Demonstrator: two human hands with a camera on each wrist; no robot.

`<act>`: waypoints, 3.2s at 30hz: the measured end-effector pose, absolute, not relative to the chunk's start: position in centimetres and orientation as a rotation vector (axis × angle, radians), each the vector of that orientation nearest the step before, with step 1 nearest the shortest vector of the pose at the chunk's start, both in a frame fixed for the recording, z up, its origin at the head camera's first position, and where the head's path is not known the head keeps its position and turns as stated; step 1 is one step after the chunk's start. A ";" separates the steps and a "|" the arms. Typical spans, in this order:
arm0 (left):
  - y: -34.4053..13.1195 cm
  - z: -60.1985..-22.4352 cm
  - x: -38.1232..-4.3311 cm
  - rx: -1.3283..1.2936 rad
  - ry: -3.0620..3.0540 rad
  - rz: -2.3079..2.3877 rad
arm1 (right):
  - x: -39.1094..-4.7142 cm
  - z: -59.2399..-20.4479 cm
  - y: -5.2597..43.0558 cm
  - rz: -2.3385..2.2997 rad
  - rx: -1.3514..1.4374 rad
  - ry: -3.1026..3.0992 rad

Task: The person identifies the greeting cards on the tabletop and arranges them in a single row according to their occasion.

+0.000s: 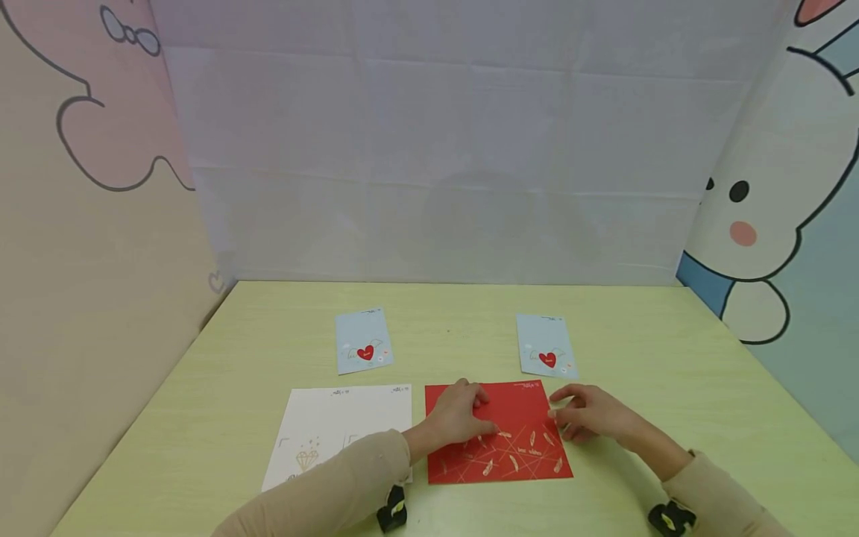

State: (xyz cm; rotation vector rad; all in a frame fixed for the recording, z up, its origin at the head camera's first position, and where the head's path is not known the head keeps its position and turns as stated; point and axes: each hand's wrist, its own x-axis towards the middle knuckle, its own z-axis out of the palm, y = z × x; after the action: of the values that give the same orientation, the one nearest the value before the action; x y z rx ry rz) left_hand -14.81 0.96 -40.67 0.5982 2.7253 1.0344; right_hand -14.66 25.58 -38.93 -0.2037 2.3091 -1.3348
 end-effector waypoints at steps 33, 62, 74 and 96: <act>2.7 -38.2 -19.4 0.351 2.454 1.524 | -19.9 -37.9 31.8 -1.582 0.134 2.415; 5.3 -39.6 -22.2 0.110 2.288 1.586 | -22.6 -38.4 32.4 -1.700 0.228 2.336; 6.9 -39.6 -22.0 0.081 2.218 1.663 | -22.8 -38.4 31.2 -1.706 0.296 2.292; 8.4 -39.7 -22.2 -0.092 2.126 1.766 | -22.6 -38.2 29.9 -1.557 0.259 2.311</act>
State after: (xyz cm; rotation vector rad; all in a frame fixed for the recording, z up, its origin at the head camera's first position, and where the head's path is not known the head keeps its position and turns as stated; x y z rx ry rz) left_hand -22.23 8.44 -39.70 -0.0923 2.1258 1.7659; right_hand -22.61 29.91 -38.16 0.2587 2.3106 -1.5567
